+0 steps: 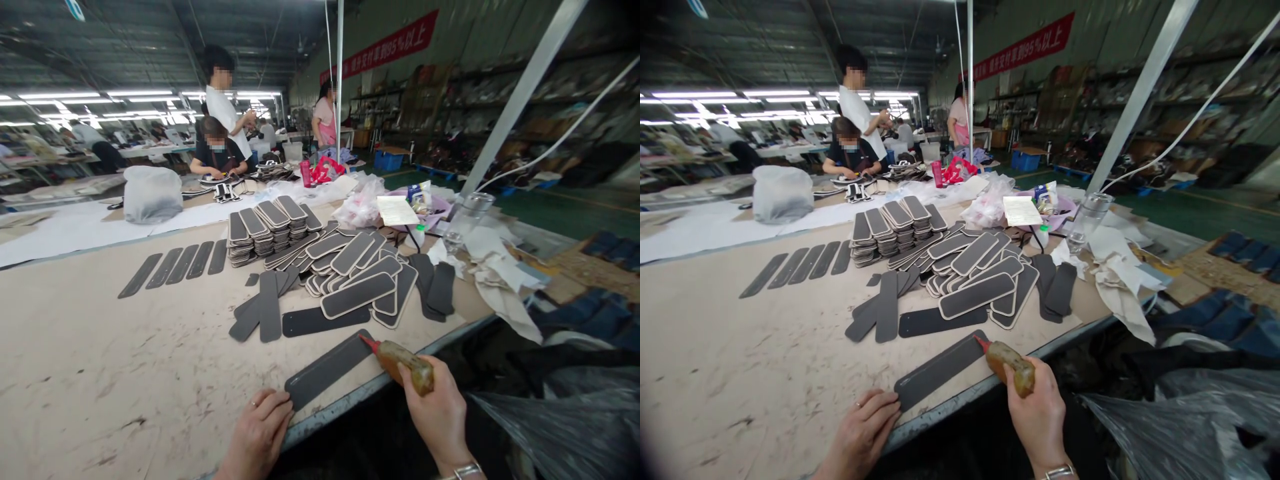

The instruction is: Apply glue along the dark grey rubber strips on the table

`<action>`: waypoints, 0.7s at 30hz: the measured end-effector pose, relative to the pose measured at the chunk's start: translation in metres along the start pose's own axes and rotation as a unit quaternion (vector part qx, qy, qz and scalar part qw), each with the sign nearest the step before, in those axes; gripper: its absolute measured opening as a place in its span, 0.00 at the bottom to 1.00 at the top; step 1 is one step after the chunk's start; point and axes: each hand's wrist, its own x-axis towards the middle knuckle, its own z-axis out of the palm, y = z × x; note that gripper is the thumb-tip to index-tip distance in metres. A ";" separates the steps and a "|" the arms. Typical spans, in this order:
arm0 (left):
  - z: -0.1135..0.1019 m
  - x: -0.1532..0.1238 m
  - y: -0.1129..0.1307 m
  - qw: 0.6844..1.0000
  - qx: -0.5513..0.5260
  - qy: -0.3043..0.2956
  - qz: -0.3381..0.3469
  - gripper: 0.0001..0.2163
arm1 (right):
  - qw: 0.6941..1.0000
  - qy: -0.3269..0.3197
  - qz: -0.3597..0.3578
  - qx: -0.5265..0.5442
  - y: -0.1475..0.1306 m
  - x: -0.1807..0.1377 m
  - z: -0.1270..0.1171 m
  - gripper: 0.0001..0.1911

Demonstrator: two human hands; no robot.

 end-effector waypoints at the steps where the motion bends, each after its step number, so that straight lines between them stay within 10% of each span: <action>1: 0.000 0.000 0.000 1.000 -0.001 0.001 0.000 0.11 | 1.000 0.004 0.000 -0.005 0.001 0.001 0.000 0.20; 10: -0.004 0.001 0.008 0.999 -0.022 -0.020 -0.036 0.10 | 0.988 -0.068 0.092 0.102 -0.018 -0.020 -0.014 0.24; 21: -0.003 0.001 0.009 0.997 -0.038 -0.042 -0.054 0.11 | 0.954 -0.214 0.018 0.208 -0.066 -0.047 0.011 0.17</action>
